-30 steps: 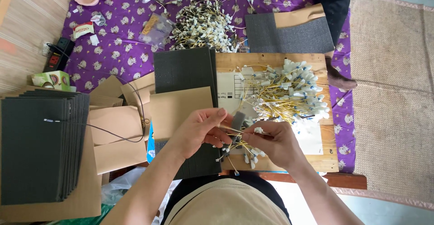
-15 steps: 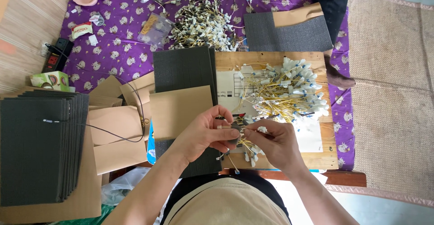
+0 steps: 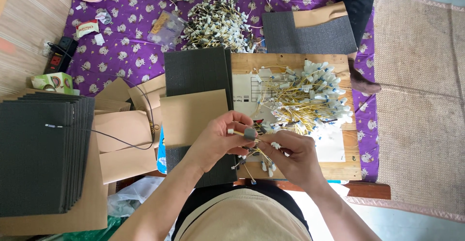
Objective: Assembling small cable harnesses by hand on a floor-level workspace
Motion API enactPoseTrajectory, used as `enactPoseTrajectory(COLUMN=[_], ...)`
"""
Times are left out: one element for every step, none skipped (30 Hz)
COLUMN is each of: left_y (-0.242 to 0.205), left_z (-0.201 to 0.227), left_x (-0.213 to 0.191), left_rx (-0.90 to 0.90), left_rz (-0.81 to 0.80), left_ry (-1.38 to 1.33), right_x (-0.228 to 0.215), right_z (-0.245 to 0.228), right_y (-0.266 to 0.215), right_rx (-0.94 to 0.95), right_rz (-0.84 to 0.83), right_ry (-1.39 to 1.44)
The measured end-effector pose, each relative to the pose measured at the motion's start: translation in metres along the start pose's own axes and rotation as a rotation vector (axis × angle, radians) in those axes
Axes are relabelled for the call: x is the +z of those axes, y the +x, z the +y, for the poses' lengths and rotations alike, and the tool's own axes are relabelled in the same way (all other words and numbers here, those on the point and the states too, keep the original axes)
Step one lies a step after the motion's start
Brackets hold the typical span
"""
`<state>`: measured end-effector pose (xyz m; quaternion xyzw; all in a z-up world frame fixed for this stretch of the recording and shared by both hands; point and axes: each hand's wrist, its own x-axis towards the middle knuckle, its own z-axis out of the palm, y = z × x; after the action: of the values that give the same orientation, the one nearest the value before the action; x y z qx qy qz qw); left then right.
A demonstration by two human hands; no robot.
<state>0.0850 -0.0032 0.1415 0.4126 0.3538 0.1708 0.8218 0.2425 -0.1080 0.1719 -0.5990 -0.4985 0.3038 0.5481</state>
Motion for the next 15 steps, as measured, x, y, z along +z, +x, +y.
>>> enactPoseTrajectory(left_y=[0.001,0.002,0.003,0.001,-0.001,-0.004,-0.007,-0.01,-0.013,-0.016,-0.018,-0.021,-0.022,-0.023,-0.023], left_z=[-0.003,-0.005,-0.008,-0.004,0.0,0.005,0.009,0.013,0.017,0.016,0.015,0.014,0.01,0.007,0.003], left_x=[-0.002,-0.004,-0.006,-0.006,-0.005,-0.005,-0.004,-0.003,-0.002,-0.002,-0.003,-0.003,-0.003,-0.003,-0.003], left_rx=[0.001,-0.028,-0.058,-0.059,-0.098,-0.136,-0.137,-0.098,-0.059,-0.06,0.044,0.148,0.149,0.181,0.213], left_rz=[0.001,-0.004,-0.008,-0.008,-0.013,-0.019,-0.017,-0.04,-0.065,-0.064,-0.132,-0.198,-0.196,-0.21,-0.225], left_ry=[0.0,-0.048,-0.096,-0.096,-0.172,-0.248,-0.248,-0.212,-0.176,-0.177,-0.069,0.041,0.04,0.058,0.075], right_x=[0.0,0.0,-0.001,-0.002,-0.002,-0.003,-0.003,-0.003,-0.004,-0.004,-0.004,-0.004,-0.004,-0.003,-0.003], right_z=[0.004,0.008,0.012,0.012,0.012,0.011,0.01,0.009,0.008,0.008,0.008,0.008,0.005,0.002,-0.001], right_y=[-0.001,-0.002,-0.004,-0.004,-0.005,-0.005,-0.004,-0.003,-0.003,-0.005,-0.007,-0.009,-0.007,-0.005,-0.003], right_rx=[-0.001,-0.1,-0.198,-0.197,-0.221,-0.246,-0.246,-0.194,-0.142,-0.141,0.063,0.267,0.267,0.368,0.47], right_rz=[-0.001,-0.011,-0.022,-0.023,-0.044,-0.065,-0.066,-0.072,-0.078,-0.079,-0.06,-0.039,-0.042,-0.016,0.012], right_ry=[0.0,-0.078,-0.157,-0.157,-0.188,-0.219,-0.217,-0.166,-0.116,-0.116,-0.044,0.028,0.029,0.103,0.176])
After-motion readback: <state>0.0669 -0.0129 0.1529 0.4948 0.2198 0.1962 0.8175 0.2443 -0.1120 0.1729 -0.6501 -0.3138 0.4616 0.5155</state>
